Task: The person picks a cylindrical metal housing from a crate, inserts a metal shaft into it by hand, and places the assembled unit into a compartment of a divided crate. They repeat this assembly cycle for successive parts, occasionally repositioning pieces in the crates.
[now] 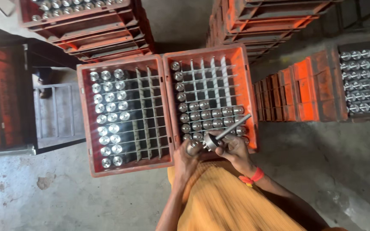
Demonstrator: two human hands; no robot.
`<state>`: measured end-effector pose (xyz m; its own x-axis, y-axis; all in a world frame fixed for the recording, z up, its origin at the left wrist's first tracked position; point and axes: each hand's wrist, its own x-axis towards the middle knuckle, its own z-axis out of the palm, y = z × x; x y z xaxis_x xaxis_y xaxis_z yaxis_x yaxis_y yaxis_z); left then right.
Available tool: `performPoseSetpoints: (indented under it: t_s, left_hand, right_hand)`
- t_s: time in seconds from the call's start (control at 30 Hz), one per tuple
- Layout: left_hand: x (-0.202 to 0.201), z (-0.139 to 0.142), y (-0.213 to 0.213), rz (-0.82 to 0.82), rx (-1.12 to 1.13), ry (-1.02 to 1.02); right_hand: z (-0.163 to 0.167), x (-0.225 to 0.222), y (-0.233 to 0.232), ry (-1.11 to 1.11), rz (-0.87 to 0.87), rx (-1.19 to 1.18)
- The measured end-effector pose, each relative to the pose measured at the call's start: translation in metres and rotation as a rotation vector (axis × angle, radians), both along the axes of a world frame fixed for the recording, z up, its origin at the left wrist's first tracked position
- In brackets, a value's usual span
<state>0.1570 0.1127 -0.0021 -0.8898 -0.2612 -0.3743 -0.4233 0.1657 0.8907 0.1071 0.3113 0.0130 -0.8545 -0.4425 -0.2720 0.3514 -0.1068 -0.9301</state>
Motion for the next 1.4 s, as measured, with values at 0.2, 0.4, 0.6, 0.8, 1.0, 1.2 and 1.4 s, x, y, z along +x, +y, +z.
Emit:
performPoseSetpoints:
  t_s: [0.2, 0.4, 0.6, 0.8, 1.0, 1.2, 1.4]
  left_hand:
    - [-0.012, 0.046, 0.025, -0.214, -0.187, -0.013]
    - [-0.025, 0.056, 0.033, -0.398, -0.05, -0.144]
    - [-0.039, 0.023, 0.034, -0.473, 0.01, 0.138]
    - [-0.101, -0.057, 0.03, -0.379, -0.331, -0.037]
    - [-0.125, -0.088, 0.035, -0.47, -0.777, 0.516]
    - [-0.073, -0.056, -0.01, -0.171, -0.489, 0.435]
    - [-0.041, -0.062, -0.145, 0.196, -0.895, 0.261]
  right_hand:
    - [0.019, -0.011, 0.014, 0.188, 0.101, 0.087]
    - [-0.005, -0.018, 0.043, 0.507, 0.224, 0.102]
    - [-0.031, -0.023, 0.072, 0.01, -0.019, -0.02]
    - [-0.039, -0.037, 0.098, 0.108, -0.41, -0.037]
    - [-0.042, -0.026, 0.1, 0.059, -0.435, -0.047]
    - [-0.063, -0.001, 0.094, -0.053, -0.476, -0.013]
    - [-0.068, 0.014, 0.08, -0.073, -0.429, -0.026]
